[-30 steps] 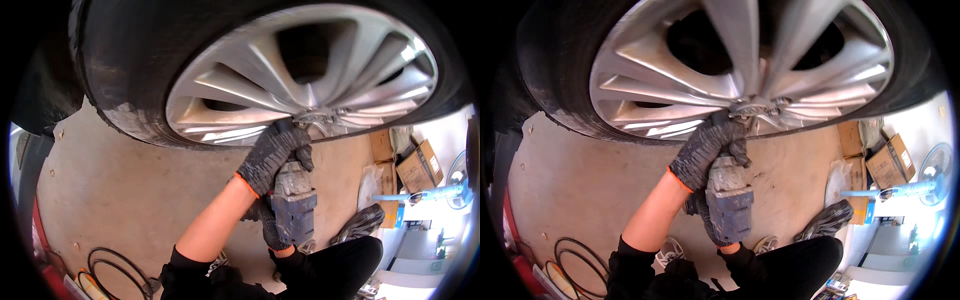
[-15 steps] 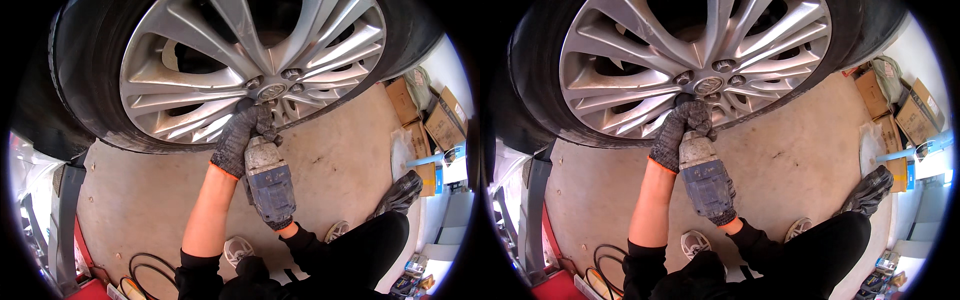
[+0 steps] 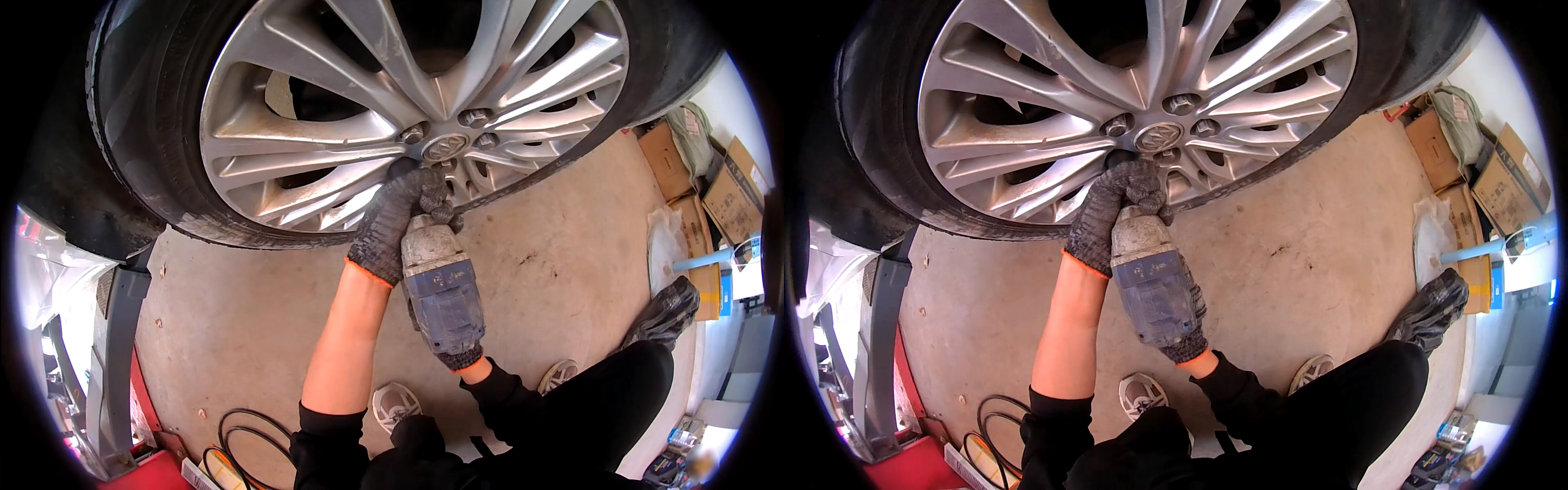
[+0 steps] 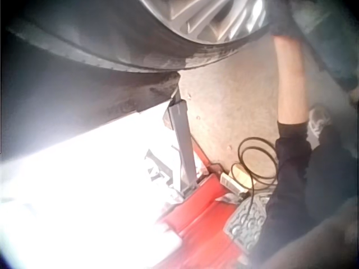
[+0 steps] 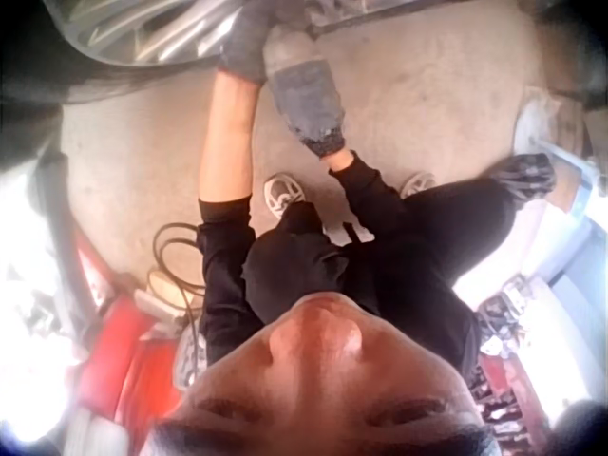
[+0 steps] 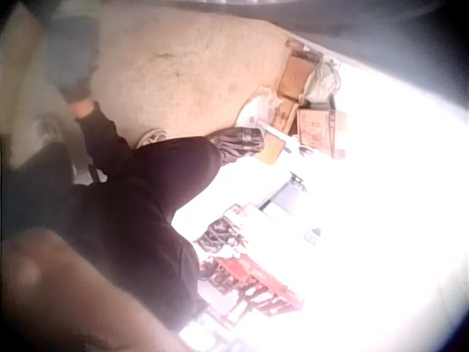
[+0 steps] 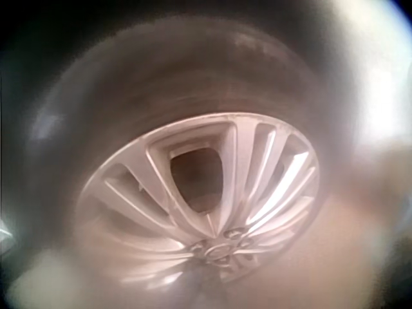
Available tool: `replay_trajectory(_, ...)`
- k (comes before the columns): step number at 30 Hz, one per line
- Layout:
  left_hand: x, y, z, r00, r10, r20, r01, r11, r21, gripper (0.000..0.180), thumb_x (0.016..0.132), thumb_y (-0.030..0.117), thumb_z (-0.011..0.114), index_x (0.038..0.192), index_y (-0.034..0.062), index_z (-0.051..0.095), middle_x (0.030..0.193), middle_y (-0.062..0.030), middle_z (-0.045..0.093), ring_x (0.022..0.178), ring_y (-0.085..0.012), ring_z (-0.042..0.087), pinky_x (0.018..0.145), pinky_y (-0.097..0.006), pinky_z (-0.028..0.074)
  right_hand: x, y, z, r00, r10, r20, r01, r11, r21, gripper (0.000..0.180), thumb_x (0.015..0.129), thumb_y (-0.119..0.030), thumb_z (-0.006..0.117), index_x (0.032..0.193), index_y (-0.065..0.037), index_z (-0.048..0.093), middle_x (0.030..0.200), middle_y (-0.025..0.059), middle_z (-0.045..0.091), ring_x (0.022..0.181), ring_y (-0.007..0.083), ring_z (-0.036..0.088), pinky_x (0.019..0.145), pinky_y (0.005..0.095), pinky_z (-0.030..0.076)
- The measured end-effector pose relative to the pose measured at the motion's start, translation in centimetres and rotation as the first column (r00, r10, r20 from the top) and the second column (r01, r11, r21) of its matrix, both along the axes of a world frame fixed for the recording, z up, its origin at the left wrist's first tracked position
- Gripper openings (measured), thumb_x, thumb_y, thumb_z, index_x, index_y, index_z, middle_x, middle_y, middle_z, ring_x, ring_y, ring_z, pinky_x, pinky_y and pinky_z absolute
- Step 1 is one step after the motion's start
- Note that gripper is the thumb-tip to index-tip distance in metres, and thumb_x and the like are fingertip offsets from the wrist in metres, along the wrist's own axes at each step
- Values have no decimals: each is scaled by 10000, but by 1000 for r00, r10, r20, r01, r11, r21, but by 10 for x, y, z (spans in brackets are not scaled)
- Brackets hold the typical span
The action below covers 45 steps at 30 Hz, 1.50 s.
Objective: The person installs a car wheel onto a vehicle hub, first hand-threading the lug nuts to secure the rim. They then use a pneumatic impact wrench to tighten the lug nuts in sequence, ensuring the wheel is firmly attached to the car.
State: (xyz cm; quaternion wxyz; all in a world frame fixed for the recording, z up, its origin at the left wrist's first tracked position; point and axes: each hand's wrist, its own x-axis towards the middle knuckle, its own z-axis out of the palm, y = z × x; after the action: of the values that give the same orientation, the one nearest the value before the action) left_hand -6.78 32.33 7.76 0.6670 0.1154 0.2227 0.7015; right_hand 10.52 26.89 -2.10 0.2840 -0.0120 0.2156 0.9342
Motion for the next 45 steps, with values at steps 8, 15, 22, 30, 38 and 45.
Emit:
replay_trajectory(8,0,0,-1,999,28,-47,-28,1000,8,101,838,153,557,786,76,519,641,-17,483,555,-159,514,580,-363,512,-6,5,23,625,-198,755,-309,826,472,572,951,-487,246,1426,-173,296,1466,71,298,1321,278,316,1098,429,254)
replay_trajectory(15,3,-2,14,986,73,-151,-104,971,-213,87,824,141,553,822,59,524,642,-16,481,528,-153,511,611,-368,529,-17,5,0,967,-36,253,-96,866,490,591,934,-490,285,1429,-167,294,1472,70,292,1321,262,320,1092,423,260)
replay_trajectory(22,7,-6,-7,997,74,-33,-77,993,-85,148,778,115,610,889,56,531,684,-28,512,561,-155,532,606,-350,536,6,-3,3,748,-220,626,-511,410,755,562,927,-342,403,1432,-125,282,1465,73,301,1318,228,326,1087,394,274)
replay_trajectory(30,24,-38,33,977,2,-214,-69,950,-305,95,880,170,513,900,77,511,699,-34,495,664,-157,527,668,-320,465,22,-50,18,608,-351,712,-704,177,688,522,940,-330,406,1404,-108,315,1415,85,353,1265,234,376,1053,385,318)
replay_trajectory(38,44,-97,5,953,7,-302,-139,897,-419,214,844,158,618,966,13,520,723,-68,573,614,-176,587,625,-357,557,31,-91,-4,677,-226,700,-622,334,709,488,951,-341,402,1369,-93,359,1358,99,413,1204,242,436,1013,379,369)
replay_trajectory(45,71,-36,78,861,-54,-506,10,996,-89,240,883,243,586,977,27,544,807,-67,583,721,-202,606,713,-395,546,42,-30,53,888,-132,441,-173,792,586,466,960,-351,399,1340,-80,398,1309,112,465,1151,250,489,978,374,414)
